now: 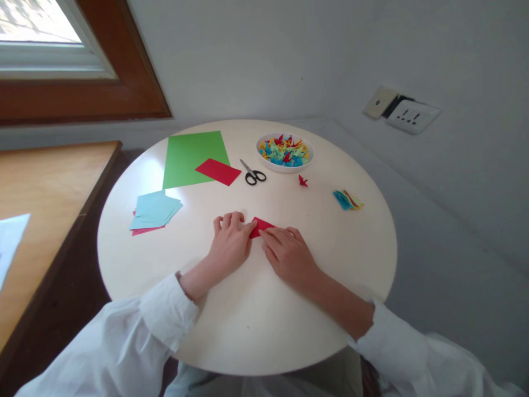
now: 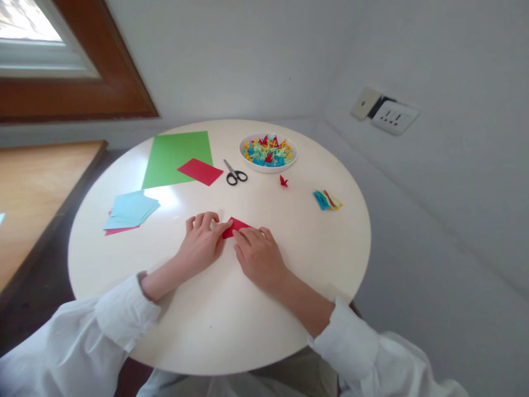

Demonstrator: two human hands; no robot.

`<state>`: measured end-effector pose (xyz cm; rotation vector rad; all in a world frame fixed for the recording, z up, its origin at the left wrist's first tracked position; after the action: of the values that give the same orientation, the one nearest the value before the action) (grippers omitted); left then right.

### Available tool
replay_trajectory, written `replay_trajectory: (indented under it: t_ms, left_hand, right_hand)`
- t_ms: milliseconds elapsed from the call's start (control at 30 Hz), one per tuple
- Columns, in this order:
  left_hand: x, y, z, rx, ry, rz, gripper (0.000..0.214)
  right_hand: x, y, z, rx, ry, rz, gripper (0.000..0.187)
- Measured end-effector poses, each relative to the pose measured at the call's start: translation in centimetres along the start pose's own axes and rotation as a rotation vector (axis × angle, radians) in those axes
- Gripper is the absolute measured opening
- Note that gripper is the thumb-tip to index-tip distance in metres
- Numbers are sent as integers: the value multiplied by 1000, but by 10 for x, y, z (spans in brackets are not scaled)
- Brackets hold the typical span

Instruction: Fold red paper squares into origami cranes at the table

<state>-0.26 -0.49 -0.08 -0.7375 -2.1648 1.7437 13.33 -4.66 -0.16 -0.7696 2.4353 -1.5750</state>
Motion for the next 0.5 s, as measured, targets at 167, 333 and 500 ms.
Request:
replay_trajectory:
  t_ms: [167,333,500]
  left_hand:
    - [7,0,0,32,-8,86,43]
    - [22,2,-2,85,77,185,51]
    - [31,4,-6,136,64,229,47]
  right_hand:
    - [0,2,-1,86,-2,35,30]
    - [2,-3,-4,182,-5,54,32]
    - [11,-6,-6,237,10,99,34]
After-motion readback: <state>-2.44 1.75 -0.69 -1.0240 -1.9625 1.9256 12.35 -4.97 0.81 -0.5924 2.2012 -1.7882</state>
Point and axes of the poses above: each hand's wrist, its own z-axis away from the middle knuckle, its own y-axis out of the palm, x = y × z, the point moved 3 cm from there along -z, towards the middle knuckle, and after that the axes turned 2 degrees about -x, right-handed, at the moved point
